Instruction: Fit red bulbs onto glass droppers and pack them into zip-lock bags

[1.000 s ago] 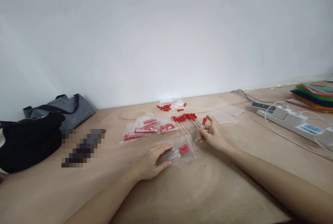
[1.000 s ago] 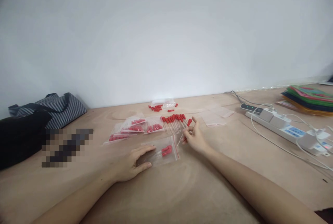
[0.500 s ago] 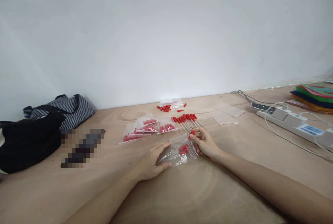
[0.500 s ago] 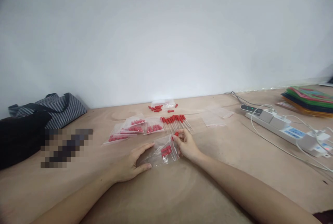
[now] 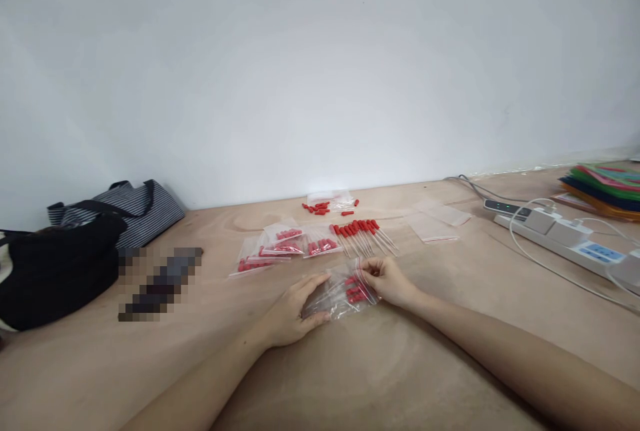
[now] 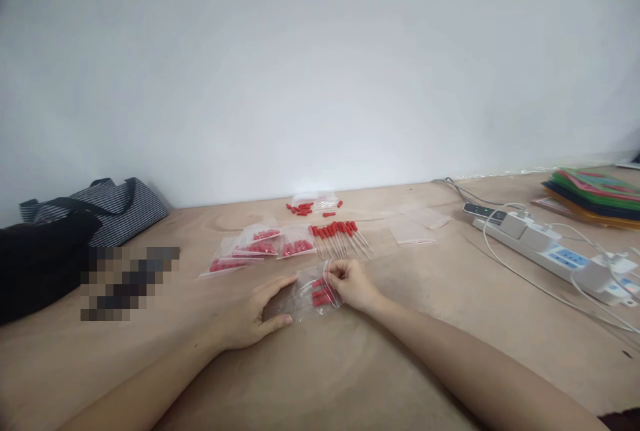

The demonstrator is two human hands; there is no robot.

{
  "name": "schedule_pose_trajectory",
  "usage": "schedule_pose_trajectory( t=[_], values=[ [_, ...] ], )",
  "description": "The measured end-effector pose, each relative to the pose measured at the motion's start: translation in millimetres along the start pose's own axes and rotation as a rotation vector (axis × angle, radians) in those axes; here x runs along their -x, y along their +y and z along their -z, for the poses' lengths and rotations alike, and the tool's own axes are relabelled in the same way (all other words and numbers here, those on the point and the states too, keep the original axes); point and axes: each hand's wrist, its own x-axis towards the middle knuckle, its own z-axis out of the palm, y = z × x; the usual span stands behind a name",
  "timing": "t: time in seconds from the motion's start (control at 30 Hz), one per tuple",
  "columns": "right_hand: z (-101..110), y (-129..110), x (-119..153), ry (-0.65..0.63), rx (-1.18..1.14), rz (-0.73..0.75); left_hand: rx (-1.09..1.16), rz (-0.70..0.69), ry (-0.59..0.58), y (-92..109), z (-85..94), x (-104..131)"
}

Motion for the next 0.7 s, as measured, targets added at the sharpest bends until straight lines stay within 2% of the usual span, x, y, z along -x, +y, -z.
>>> schedule_pose_trajectory(
  t=[0.17, 0.3, 0.37, 0.53, 0.7],
  values=[
    [9, 0, -5, 0.077, 0.152, 0.018, 0.003, 0.003, 0.004, 2, 1.2, 0],
    [30, -16, -27, 0.313, 0.597, 0.056, -0.004, 0.016, -0.005, 5, 3.3, 0],
    [36, -24, -44, 0.379, 0.774, 0.041, -0.005, 0.026, -0.01, 5, 3.8, 0],
    [24, -32, -84, 0.427, 0.886, -0.046, -0.013, 0.046, -0.026, 4, 3.3, 2],
    [13, -28, -100, 0.374, 0.908, -0.129, -0.005, 0.034, -0.02, 4, 2.8, 2]
  ],
)
